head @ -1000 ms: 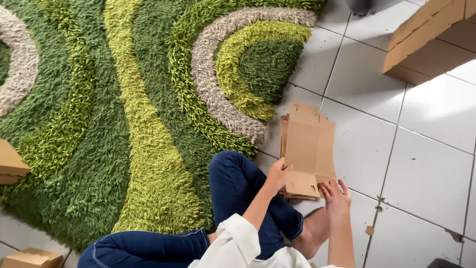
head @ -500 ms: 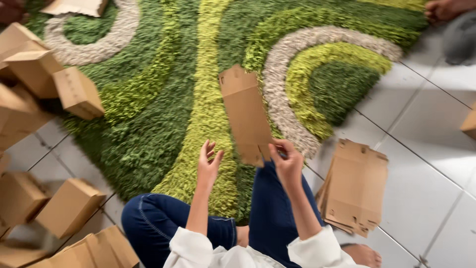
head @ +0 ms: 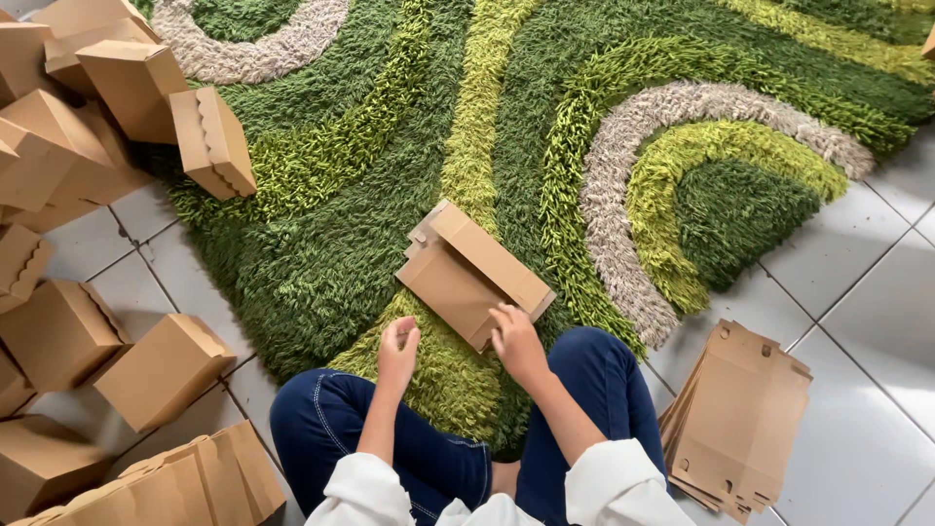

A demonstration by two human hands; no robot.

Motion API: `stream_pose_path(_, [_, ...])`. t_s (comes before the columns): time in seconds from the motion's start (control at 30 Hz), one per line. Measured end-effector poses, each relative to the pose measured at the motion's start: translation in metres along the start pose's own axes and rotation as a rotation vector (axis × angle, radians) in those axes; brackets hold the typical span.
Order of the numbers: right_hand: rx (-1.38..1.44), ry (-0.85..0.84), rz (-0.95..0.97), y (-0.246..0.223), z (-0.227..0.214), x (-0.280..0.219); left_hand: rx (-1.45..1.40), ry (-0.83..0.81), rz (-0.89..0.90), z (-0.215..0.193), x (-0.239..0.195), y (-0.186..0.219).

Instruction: The person sits on a green rug and assembles flat cardboard pieces into small boxes by hand. They fold the flaps, tuck the tabs into slots, and secure the structure, then place the finished box aside and repeat the process with another piece.

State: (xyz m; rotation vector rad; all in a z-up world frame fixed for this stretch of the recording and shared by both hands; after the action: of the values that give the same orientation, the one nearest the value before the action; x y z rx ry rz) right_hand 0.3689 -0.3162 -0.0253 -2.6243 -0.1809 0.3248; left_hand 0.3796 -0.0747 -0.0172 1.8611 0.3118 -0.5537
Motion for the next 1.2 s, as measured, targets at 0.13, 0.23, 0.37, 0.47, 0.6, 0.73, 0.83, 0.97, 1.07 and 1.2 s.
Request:
stream_pose_path(0.13, [0.014,-0.089,0.119,-0.001,-0.02,0.01,0.076,-0.044,0.01,0.019,0.009,-0.004])
stream_pose_path(0.23, [0.145,-0.184,0.212,-0.012,-0.033,0.013,0.191,-0.084,0.0,0.027,0.005,0.005])
stream_pose_path(0.37, [0.211,-0.034,0.225,0.029,0.001,0.03,0.234,-0.019,0.162,0.03,0.008,-0.003])
stream_pose_path(0.47, [0.274,0.035,0.197,0.045,0.017,0.035,0.113,-0.039,0.105,0.027,0.004,0.004])
stream_pose_path(0.6, [0.355,-0.138,0.324,0.003,-0.025,0.029,0.122,-0.094,0.04,0.025,-0.008,0.018])
stream_pose_path(0.73, [0.325,-0.055,0.281,-0.015,-0.046,0.026,0.149,-0.099,0.04,0.024,-0.007,0.017])
stream_pose_path(0.83, [0.319,0.07,0.239,0.01,-0.026,0.031,0.115,-0.103,0.031,0.024,-0.009,0.02])
stream_pose_path(0.97, [0.333,0.152,0.184,0.018,-0.015,0.032,0.076,-0.103,0.037,0.027,-0.006,0.016])
stream_pose_path(1.07, [0.351,0.126,0.209,0.006,-0.026,0.03,0.07,-0.117,0.038,0.027,-0.006,0.017])
stream_pose_path(1.2, [0.554,0.176,0.3,-0.017,-0.048,0.026,0.057,-0.124,0.041,0.027,-0.008,0.019])
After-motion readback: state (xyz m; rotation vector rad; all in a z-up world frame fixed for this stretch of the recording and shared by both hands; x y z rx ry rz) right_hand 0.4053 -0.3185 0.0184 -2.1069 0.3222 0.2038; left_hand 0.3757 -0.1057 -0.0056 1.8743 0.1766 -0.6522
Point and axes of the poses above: each hand's wrist, its own x-axis towards the middle knuckle, its own z-axis out of the palm, y = z × x, the point moved 3 cm from there along x, towards the middle knuckle, and after that the axes turned 8 degrees about -y, right-handed, at the moved point
